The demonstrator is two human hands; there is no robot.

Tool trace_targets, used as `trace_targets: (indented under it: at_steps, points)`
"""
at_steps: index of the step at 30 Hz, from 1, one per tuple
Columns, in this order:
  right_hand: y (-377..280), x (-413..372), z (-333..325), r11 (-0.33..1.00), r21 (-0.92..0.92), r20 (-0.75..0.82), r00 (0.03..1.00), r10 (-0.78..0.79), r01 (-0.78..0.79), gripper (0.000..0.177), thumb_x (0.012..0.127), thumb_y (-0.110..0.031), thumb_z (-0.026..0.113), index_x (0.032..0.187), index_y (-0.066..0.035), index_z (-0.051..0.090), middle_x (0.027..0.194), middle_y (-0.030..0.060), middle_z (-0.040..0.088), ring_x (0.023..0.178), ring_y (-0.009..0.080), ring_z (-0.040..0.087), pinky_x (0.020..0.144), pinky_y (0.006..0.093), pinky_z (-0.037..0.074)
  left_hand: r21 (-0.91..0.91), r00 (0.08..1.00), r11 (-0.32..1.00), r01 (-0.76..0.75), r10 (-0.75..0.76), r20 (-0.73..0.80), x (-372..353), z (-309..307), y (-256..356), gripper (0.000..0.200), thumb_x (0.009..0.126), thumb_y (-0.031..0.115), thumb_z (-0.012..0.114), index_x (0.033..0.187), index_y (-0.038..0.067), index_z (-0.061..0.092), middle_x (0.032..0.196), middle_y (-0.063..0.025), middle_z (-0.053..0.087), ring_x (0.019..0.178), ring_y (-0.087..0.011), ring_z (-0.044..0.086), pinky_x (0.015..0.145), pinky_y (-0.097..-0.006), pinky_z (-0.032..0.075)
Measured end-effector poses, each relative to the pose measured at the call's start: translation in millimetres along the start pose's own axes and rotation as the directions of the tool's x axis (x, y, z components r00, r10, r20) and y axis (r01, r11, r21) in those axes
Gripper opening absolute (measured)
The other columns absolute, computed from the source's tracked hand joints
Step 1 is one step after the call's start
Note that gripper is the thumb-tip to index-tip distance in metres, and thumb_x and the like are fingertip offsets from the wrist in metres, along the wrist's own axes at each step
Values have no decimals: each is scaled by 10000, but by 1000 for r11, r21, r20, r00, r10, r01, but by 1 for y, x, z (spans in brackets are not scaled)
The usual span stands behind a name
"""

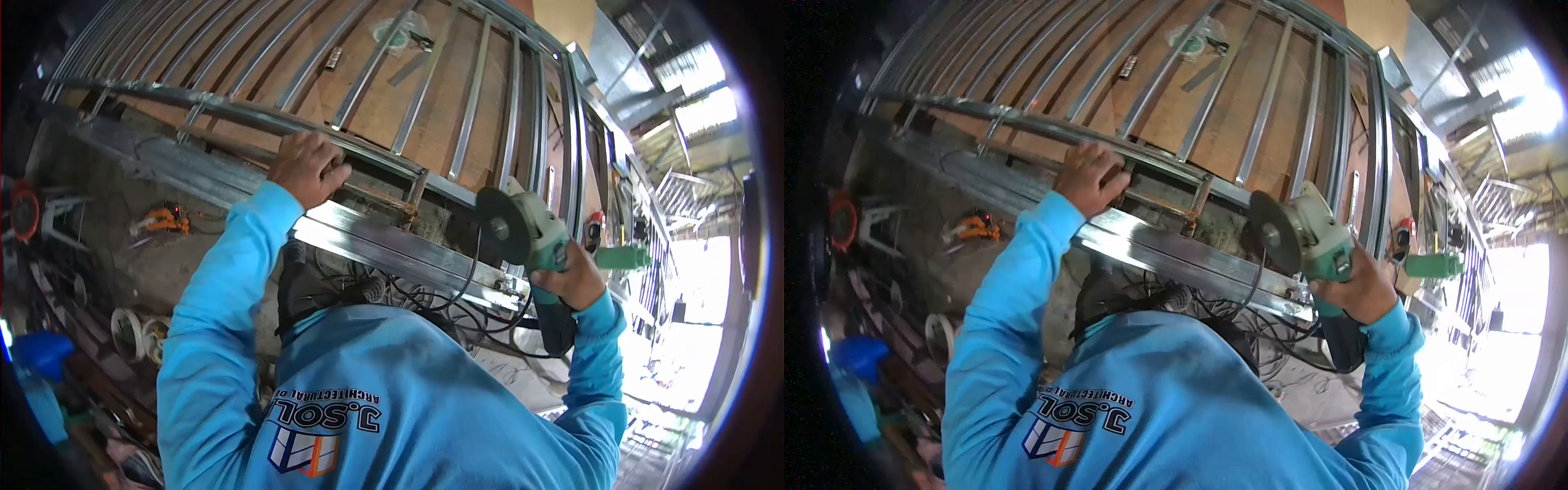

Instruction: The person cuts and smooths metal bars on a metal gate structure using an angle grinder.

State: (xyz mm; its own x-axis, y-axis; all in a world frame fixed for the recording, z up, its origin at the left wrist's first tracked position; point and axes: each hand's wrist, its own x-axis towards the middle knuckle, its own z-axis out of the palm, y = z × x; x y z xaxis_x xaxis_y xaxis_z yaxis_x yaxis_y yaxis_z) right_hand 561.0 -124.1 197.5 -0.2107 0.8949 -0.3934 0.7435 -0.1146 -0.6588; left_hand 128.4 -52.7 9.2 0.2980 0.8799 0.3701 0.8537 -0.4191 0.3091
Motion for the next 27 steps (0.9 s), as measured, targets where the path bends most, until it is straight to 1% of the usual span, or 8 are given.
trace_targets:
  at_steps: [4,8,12,18,24,25,26,27]
  points:
    - [25,-49,24,957,287,-241,963,118,-45,641,764,-286,782,1268,31,544,1094,75,667,944,151,614,871,313,506,-88,926,964,-251,266,270,1,-15,-20,345,869,414,714,1021,106,683,986,-88,653,1017,-294,607,925,-456,436]
    - [28,-84,68,981,163,-536,826,177,-105,700,815,-462,775,1271,19,552,1084,93,664,954,185,637,850,320,510,-154,812,967,-201,253,526,23,-31,-27,371,912,404,669,1133,107,687,1068,-140,701,1012,-357,659,876,-462,525]
    - [20,-100,124,768,627,-568,750,340,127,684,830,-466,753,1256,28,548,978,86,648,817,160,635,699,299,531,-315,852,941,-124,264,453,62,-57,-52,425,956,427,616,1226,103,672,1163,-173,691,1081,-378,648,920,-463,523]
    - [-22,-108,176,680,720,-564,687,458,137,672,836,-423,743,1303,14,534,1071,64,639,875,144,603,770,291,502,-104,827,982,-159,190,529,166,-51,-67,385,978,401,597,1200,95,670,1186,-194,673,1099,-392,631,939,-474,503]
    - [-50,-122,232,754,637,-721,469,511,158,650,815,-452,750,1239,10,581,1034,57,651,841,182,627,746,336,517,-73,814,885,-460,453,364,203,45,-113,340,974,381,566,1135,105,681,1096,-190,626,1092,-409,580,954,-486,468]
    - [-47,-128,237,758,650,-670,507,541,50,650,796,-450,760,1229,6,592,1045,67,663,858,182,631,763,344,519,-50,788,837,-545,532,309,205,60,-115,323,968,371,573,1110,107,690,1075,-186,626,1083,-408,577,958,-490,463]
    - [-42,-142,245,752,657,-628,506,591,-62,651,778,-447,770,1219,2,603,1056,77,674,875,183,636,780,352,521,-15,673,678,-735,733,98,206,102,-149,266,953,335,584,1046,115,702,1053,-177,628,1089,-389,565,959,-497,454]
    - [-36,-149,261,770,595,-665,395,634,-232,628,754,-435,774,1187,-4,631,1047,97,698,889,184,641,808,369,521,34,755,792,-609,566,332,202,79,-133,276,929,314,620,1153,180,711,1197,-146,652,1101,-363,608,944,-506,474]
